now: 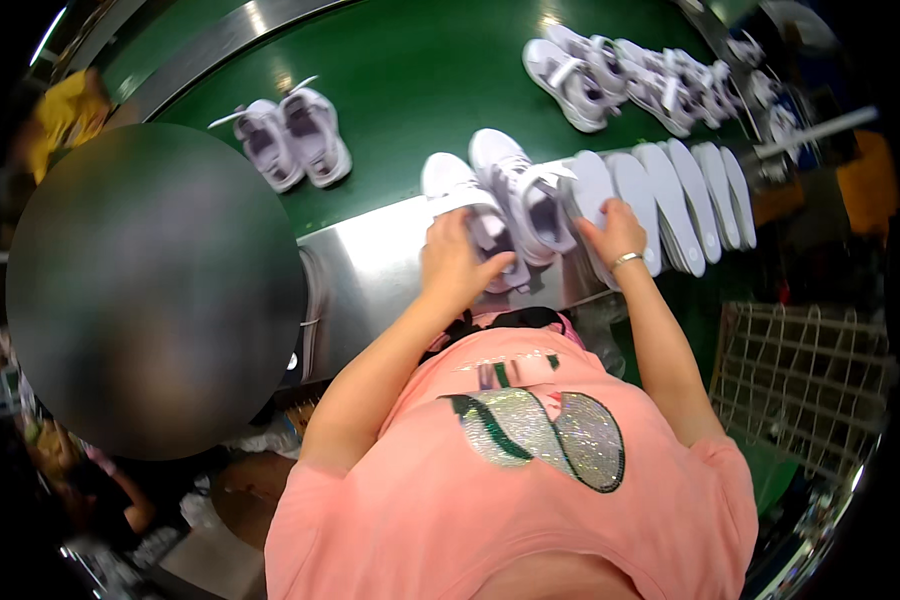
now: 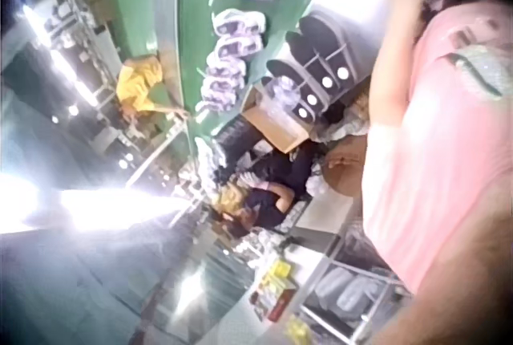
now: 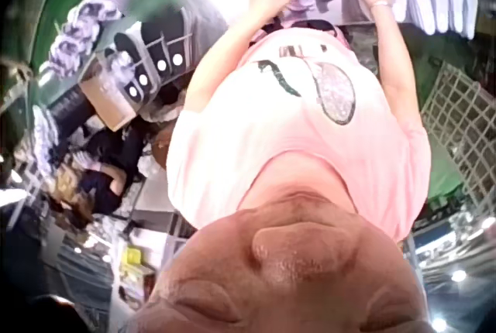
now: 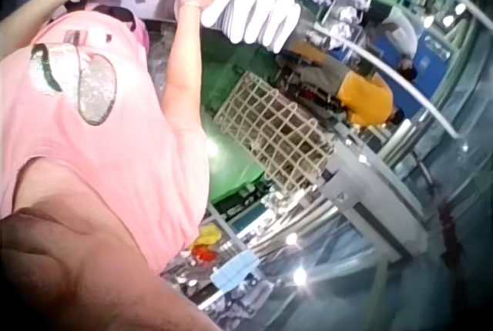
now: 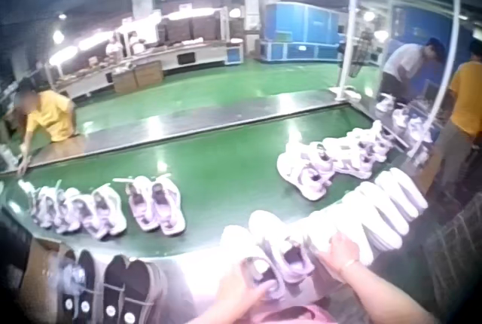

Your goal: The person takes white insoles from a stack, places them into white shoes on a conveyor belt, and secures the velcro straps of each shoe.

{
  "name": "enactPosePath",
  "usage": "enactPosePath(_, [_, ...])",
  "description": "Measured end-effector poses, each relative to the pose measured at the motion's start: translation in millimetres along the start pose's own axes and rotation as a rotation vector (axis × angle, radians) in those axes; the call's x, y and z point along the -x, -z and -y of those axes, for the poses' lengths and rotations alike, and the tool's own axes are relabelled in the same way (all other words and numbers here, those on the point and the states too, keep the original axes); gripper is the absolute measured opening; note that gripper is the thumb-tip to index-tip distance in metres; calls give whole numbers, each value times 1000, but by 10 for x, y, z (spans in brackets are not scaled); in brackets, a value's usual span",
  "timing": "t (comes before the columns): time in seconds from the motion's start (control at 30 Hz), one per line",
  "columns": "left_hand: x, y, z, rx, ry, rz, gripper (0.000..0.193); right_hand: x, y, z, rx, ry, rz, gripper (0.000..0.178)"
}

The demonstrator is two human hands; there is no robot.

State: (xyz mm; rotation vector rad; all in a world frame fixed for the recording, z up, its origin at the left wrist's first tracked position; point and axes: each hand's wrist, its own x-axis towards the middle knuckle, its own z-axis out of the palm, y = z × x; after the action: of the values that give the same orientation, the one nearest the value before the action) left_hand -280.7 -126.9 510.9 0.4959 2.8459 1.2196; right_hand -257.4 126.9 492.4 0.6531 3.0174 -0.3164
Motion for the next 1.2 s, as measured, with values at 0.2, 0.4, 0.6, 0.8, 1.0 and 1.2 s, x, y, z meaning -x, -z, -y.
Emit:
enactPosePath(0.2, [-247,-174,101,-15,-335,-40,32,-25,78,-171,-172,16,16,41])
enactPosePath(0.4, [-343,-55,226,13,-420,39,30,-33,243,-109,-246,155,87,40])
enactPosePath(0.6, [-346,-42,260,-2,-411,-19,21,-62,246,-132,-292,262,-285,22])
enactPosePath(0.8, [-713,-59,264,213,104,189,23,319,1098,556,-267,697,-37,8])
enactPosePath(1.0, [-727,-137,390,390,230,127,15,408,699,1056,400,996,308,7])
enactPosePath(1.2, [-591,-183,293,526,329,-2,14,252,-23,1288,127,755,226,14])
